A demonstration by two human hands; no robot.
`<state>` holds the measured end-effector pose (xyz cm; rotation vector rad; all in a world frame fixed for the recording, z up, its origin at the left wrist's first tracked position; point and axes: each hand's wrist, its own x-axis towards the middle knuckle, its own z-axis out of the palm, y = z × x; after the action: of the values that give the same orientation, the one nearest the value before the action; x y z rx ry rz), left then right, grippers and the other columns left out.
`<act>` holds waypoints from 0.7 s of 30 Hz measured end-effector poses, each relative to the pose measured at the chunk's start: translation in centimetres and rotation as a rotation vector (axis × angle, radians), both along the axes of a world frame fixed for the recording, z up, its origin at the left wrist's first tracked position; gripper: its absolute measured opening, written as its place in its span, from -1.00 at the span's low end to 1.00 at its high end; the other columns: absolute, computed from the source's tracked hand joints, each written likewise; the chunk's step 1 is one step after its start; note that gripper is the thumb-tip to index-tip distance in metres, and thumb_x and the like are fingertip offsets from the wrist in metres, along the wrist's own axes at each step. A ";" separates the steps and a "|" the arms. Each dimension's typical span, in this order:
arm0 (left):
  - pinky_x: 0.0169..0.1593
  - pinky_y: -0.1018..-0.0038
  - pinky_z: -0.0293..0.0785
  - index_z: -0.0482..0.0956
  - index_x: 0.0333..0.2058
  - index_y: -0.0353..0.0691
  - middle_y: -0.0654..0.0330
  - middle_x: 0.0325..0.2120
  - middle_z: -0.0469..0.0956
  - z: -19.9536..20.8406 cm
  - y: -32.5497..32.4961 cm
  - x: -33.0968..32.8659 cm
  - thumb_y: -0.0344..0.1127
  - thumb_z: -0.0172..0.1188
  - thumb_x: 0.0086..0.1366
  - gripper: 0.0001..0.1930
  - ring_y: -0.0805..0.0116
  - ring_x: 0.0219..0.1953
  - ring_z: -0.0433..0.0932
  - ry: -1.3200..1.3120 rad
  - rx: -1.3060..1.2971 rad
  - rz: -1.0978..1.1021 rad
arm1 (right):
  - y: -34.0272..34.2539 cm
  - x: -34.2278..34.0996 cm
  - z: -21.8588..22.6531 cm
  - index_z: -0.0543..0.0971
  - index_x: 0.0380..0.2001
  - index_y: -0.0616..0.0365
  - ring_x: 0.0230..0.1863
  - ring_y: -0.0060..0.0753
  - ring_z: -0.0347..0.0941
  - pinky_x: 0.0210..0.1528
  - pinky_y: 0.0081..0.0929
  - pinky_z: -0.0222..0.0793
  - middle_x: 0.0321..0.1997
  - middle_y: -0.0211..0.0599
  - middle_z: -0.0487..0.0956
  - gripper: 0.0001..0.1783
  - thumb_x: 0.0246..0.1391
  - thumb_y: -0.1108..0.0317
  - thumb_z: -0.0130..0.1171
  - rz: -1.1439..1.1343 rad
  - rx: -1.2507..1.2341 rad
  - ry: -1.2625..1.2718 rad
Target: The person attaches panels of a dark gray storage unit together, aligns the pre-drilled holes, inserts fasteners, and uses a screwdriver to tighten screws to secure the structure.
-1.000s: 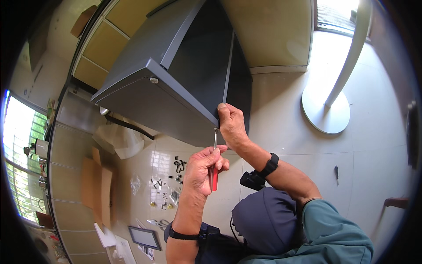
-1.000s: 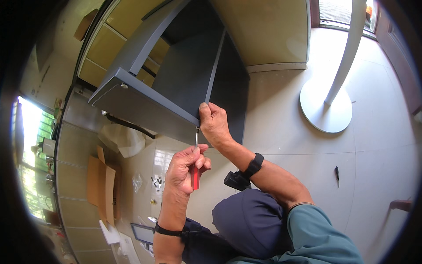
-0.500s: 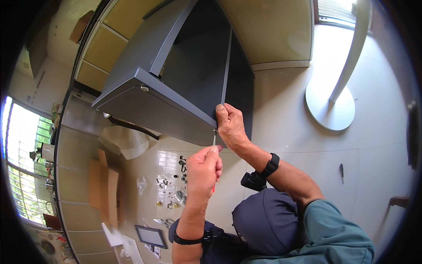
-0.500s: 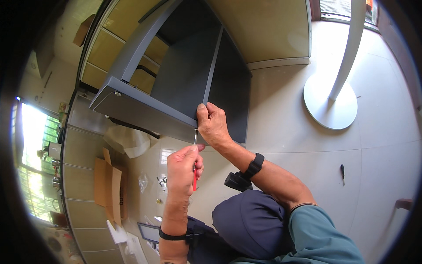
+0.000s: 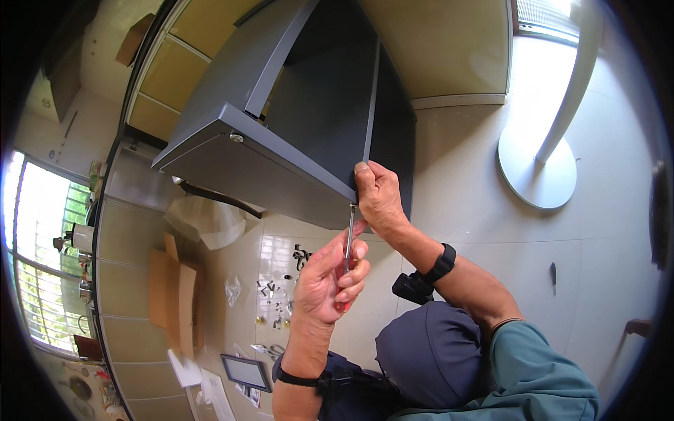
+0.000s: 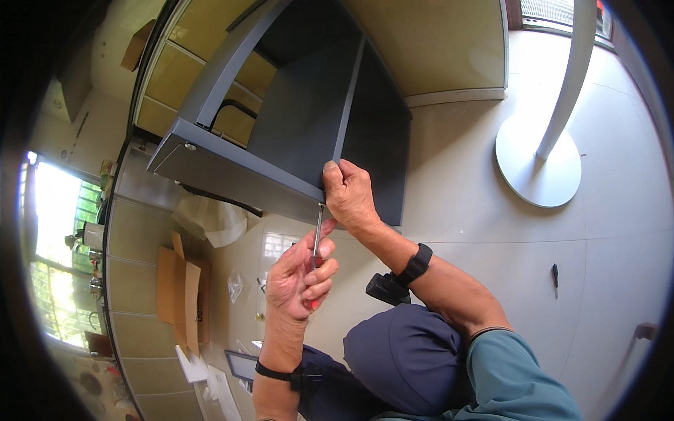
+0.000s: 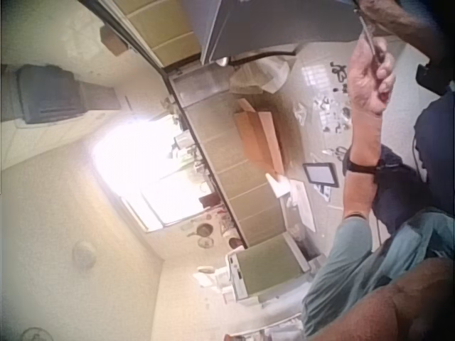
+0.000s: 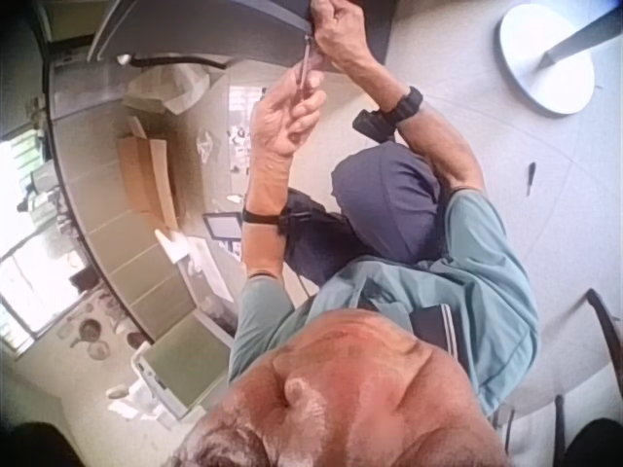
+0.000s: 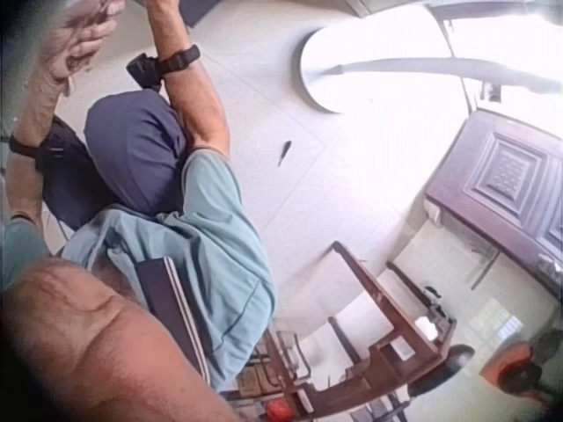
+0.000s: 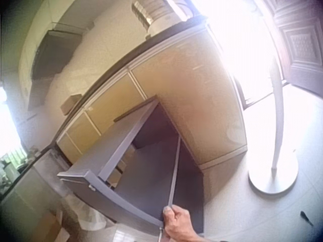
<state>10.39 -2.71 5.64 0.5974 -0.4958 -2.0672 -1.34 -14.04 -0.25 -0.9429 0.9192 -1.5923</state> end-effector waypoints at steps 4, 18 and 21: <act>-0.53 0.64 0.32 0.03 0.24 -0.56 -0.04 -0.04 0.32 0.2 0.3 0.2 -0.51 0.15 0.04 -0.22 0.42 -0.39 0.29 0.081 -0.064 0.048 | -0.1 0.0 0.0 0.34 -0.65 0.29 -0.63 -0.62 0.13 -0.59 -0.49 0.11 -0.73 -0.45 0.25 -0.56 0.20 0.17 -0.05 0.009 -0.016 -0.001; -0.59 0.65 0.39 0.51 -0.09 -0.40 -0.10 -0.03 0.48 0.3 1.1 0.0 -0.08 0.10 0.26 -0.55 0.38 -0.41 0.50 -0.091 0.239 0.570 | 0.1 0.0 0.7 0.31 -0.67 0.28 -0.62 -0.60 0.10 -0.58 -0.47 0.09 -0.73 -0.45 0.21 -0.55 0.20 0.17 -0.05 0.004 0.018 -0.007; -0.81 0.69 0.12 0.57 -0.24 -0.28 0.07 -0.37 0.60 0.2 1.7 -0.7 0.10 -0.03 0.34 -0.51 0.59 -0.77 0.31 -0.272 0.444 0.481 | 0.0 -0.1 0.1 0.31 -0.67 0.28 -0.62 -0.60 0.10 -0.58 -0.47 0.09 -0.74 -0.44 0.21 -0.55 0.19 0.18 -0.05 -0.004 0.012 0.019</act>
<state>9.65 -1.06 5.86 1.1480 -0.0222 -1.6398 -1.47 -14.06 -0.13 -0.9500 0.9433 -1.5819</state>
